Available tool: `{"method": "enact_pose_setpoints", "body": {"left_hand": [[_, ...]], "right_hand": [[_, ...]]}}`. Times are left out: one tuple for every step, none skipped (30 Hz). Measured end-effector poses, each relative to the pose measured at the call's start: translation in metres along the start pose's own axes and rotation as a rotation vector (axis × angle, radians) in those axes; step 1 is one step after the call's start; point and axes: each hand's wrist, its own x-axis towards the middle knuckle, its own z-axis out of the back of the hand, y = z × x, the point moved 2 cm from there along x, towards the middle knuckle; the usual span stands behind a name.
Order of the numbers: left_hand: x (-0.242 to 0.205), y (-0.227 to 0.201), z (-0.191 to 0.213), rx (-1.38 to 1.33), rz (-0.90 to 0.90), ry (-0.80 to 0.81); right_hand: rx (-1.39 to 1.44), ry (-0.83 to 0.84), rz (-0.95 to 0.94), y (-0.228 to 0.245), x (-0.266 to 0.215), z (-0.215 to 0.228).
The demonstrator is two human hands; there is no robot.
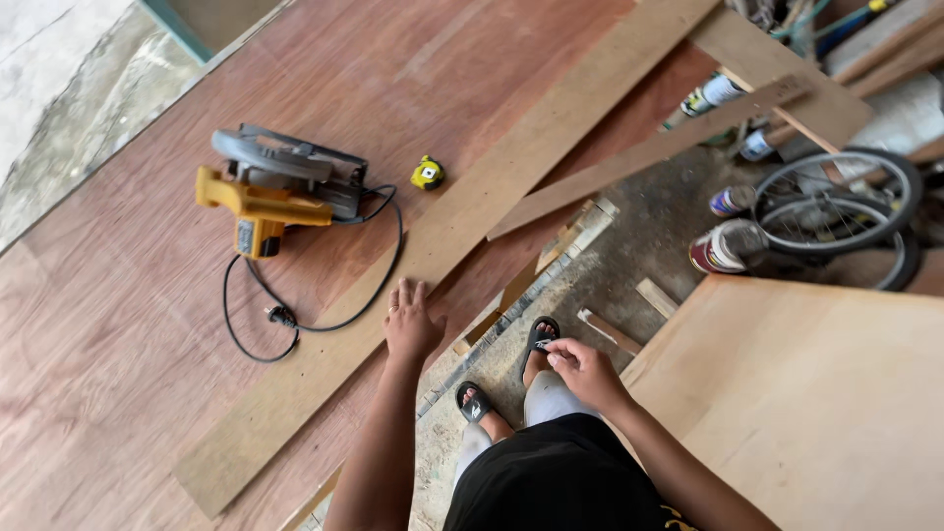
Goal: The person measures a wooden board with a tape measure, marks it with a pencil, and positions a circular saw on the board.
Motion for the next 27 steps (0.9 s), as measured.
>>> {"method": "enact_pose_setpoints", "body": {"left_hand": [[0.003,0.004,-0.008,0.029,-0.048,0.012],[0.008,0.009,-0.014,0.012,-0.030,-0.005],[0.015,0.013,-0.018,-0.010,-0.007,-0.025],[0.021,0.015,-0.022,0.015,-0.051,-0.016],[0.027,0.019,-0.027,0.011,-0.024,-0.014],[0.034,0.022,-0.031,0.006,0.004,-0.013],[0.048,0.026,-0.042,0.027,-0.026,0.001],[0.063,0.030,-0.053,0.001,0.010,0.001],[0.079,0.036,-0.063,-0.028,0.054,-0.003],[0.072,0.018,-0.055,-0.010,0.032,0.007],[0.065,-0.001,-0.046,-0.039,0.022,-0.006],[0.059,-0.021,-0.037,-0.068,0.012,-0.018],[0.049,-0.048,-0.028,-0.059,0.003,-0.016],[0.039,-0.077,-0.019,-0.051,-0.038,-0.004],[0.029,-0.108,-0.010,-0.048,-0.074,0.005],[0.030,-0.131,-0.006,-0.046,-0.079,0.005],[0.031,-0.157,-0.005,-0.041,-0.122,0.037],[0.032,-0.184,-0.004,-0.035,-0.165,0.069],[0.043,-0.197,-0.012,-0.042,-0.162,0.072],[0.054,-0.209,-0.019,-0.035,-0.160,0.077],[0.069,-0.228,-0.028,-0.044,-0.158,0.069],[0.082,-0.258,-0.019,-0.068,-0.155,0.057],[0.083,-0.277,-0.012,-0.051,-0.160,0.058],[0.083,-0.294,-0.004,-0.034,-0.166,0.058],[0.088,-0.311,0.000,-0.047,-0.156,0.052],[0.092,-0.326,0.005,-0.047,-0.131,0.046],[0.090,-0.337,0.007,-0.043,-0.103,0.052]], "right_hand": [[0.018,-0.046,-0.029,0.000,-0.004,0.005],[0.007,-0.033,0.005,0.001,-0.007,0.011],[-0.008,-0.016,0.043,0.003,-0.007,0.018],[0.007,-0.059,0.019,0.002,-0.008,0.030],[0.012,-0.102,-0.006,0.001,-0.008,0.043],[0.018,-0.146,-0.031,-0.002,-0.007,0.057],[0.029,-0.173,-0.056,-0.007,-0.006,0.071],[0.068,-0.241,-0.059,-0.012,-0.004,0.085],[0.104,-0.304,-0.057,-0.018,0.000,0.100],[0.114,-0.324,-0.076,-0.025,-0.002,0.113],[0.146,-0.358,-0.087,-0.032,0.000,0.130],[0.177,-0.392,-0.099,-0.038,0.002,0.147],[0.183,-0.402,-0.106,-0.049,0.004,0.162],[0.190,-0.429,-0.115,-0.060,0.007,0.177],[0.193,-0.452,-0.119,-0.071,0.012,0.197],[0.195,-0.457,-0.120,-0.080,0.016,0.212],[0.235,-0.484,-0.147,-0.091,0.020,0.229],[0.275,-0.510,-0.175,-0.102,0.025,0.247],[0.269,-0.506,-0.174,-0.116,0.030,0.260],[0.309,-0.514,-0.197,-0.130,0.035,0.274],[0.339,-0.522,-0.202,-0.143,0.049,0.295],[0.321,-0.517,-0.182,-0.159,0.068,0.323],[0.335,-0.506,-0.211,-0.175,0.075,0.340],[0.348,-0.495,-0.239,-0.191,0.081,0.356],[0.340,-0.484,-0.229,-0.196,0.093,0.380],[0.322,-0.485,-0.223,-0.199,0.105,0.404],[0.306,-0.482,-0.229,-0.203,0.109,0.425]]}}
